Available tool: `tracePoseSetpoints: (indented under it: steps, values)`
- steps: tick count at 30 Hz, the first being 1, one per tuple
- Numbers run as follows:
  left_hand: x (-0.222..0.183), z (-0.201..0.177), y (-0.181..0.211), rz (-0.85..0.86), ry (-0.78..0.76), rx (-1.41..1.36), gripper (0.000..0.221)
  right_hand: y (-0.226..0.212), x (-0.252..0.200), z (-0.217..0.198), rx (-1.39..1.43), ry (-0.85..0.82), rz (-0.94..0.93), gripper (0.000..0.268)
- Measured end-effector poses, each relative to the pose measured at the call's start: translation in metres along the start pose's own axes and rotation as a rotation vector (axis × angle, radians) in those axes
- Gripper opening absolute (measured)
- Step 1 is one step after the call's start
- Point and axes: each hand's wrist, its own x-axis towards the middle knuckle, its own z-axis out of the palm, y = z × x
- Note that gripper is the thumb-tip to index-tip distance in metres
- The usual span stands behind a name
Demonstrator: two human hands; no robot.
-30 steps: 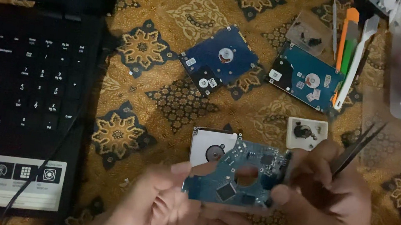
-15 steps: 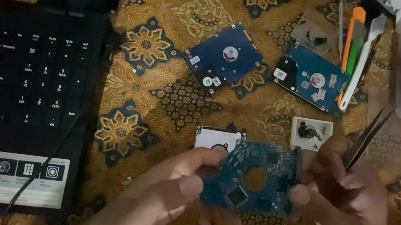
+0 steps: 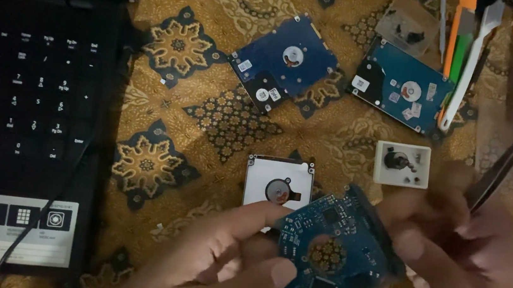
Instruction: Cleaning a hard drive circuit board with a brush and reassembling the hard drive using a screwdriver.
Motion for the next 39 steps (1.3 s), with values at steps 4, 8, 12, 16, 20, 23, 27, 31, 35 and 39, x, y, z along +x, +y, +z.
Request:
tracePoseSetpoints:
  steps: [4, 8, 12, 16, 20, 23, 27, 31, 35, 39]
  values:
    - [0.001, -0.006, -0.026, 0.320, -0.289, -0.408, 0.076, -0.004, -0.002, 0.007, -0.119, 0.043, -0.011, 0.035]
    - [0.002, 0.002, -0.013, 0.116, -0.180, -0.302, 0.076, -0.005, -0.002, 0.001, -0.165, 0.042, 0.013, 0.034]
    - [0.005, -0.004, -0.022, 0.033, -0.080, -0.226, 0.068, 0.000, -0.004, -0.010, -0.181, 0.104, 0.039, 0.041]
    - [0.003, -0.010, -0.029, 0.095, -0.111, -0.189, 0.091, -0.001, -0.003, 0.003, -0.129, 0.101, -0.018, 0.037]
    - [0.000, -0.013, -0.029, 0.056, -0.032, -0.024, 0.084, 0.002, -0.002, 0.000, -0.175, 0.194, -0.004, 0.037]
    - [-0.008, -0.009, -0.018, 0.127, -0.088, -0.163, 0.082, 0.005, 0.000, -0.008, -0.061, 0.021, -0.050, 0.031]
    - [0.017, -0.015, -0.013, -0.148, -0.057, -0.335, 0.088, 0.012, -0.003, -0.021, -0.207, 0.093, 0.000, 0.041]
    - [0.018, -0.004, -0.010, -0.129, -0.189, -0.767, 0.079, 0.007, 0.004, -0.003, -0.138, -0.012, -0.095, 0.037]
    - [0.036, -0.020, -0.025, -0.032, -0.417, -1.022, 0.080, -0.003, 0.003, 0.013, -0.287, 0.066, -0.043, 0.036]
    - [0.019, 0.001, -0.003, -0.033, -0.299, -0.899, 0.073, -0.014, -0.021, 0.031, -0.566, 0.214, 0.026, 0.030]
